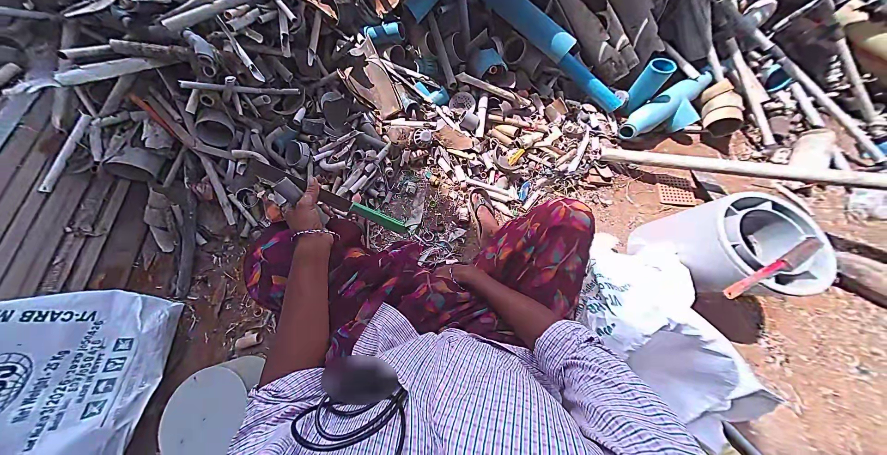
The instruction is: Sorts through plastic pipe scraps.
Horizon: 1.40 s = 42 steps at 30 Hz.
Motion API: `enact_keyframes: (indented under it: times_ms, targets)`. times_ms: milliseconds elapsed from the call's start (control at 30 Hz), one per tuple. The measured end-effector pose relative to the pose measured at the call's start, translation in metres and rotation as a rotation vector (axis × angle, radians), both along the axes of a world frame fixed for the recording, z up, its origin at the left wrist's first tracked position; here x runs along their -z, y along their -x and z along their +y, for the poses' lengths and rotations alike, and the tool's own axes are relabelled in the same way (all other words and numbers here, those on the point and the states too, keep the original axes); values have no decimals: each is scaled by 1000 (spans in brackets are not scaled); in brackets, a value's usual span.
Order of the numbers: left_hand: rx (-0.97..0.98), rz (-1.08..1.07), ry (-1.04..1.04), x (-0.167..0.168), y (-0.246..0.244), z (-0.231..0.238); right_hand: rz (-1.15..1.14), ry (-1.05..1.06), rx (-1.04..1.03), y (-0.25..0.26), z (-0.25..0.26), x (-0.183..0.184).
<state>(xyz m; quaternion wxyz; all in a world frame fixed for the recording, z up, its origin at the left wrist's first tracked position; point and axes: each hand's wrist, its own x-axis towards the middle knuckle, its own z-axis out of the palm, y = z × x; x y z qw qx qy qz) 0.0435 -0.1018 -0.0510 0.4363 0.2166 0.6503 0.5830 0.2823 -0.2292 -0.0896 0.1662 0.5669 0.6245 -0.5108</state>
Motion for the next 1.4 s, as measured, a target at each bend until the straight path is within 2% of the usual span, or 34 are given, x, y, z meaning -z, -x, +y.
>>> enact_keyframes:
  times_ms: [67,200,367,467,567,633,733,833,900,1000,1133,1233,1300,1400]
  targets:
    - [-5,-5,2,-2,-1,-4,-29,10,2,1,-6,-13]
    - [14,-17,-23,-6,-4,-8,-87,7,4,2,-13,-6]
    - [24,-63,-45,-14,-12,-9,-72,17,54,9,-20,-34]
    - [47,-72,-32,-14,-21,-6,-68,26,-22,20,-22,-12]
    - [87,-69,-11,-5,-30,4,-75,7,-123,34,-30,-11]
    - [106,-88,7,-4,-36,7,47,-134,-92,35,-42,-14]
    - [111,-99,52,-3,-34,10,111,-143,-23,41,-42,-3]
    - [95,-93,69,-3,-23,9,49,-69,96,54,-42,-22]
    - [92,-115,66,-5,-14,6,29,-57,136,54,-44,-21]
    - [77,-147,47,-8,-3,2,-166,9,-126,60,-32,-20]
    - [83,-178,57,-8,0,3,-342,114,-187,68,-21,-19]
    - [78,-183,67,-11,-3,4,-224,22,-155,60,-30,-21]
    - [75,-191,48,-12,-6,5,-19,-126,-46,39,-43,-4]
    - [60,-227,30,-15,-12,9,142,-202,66,18,-49,16]
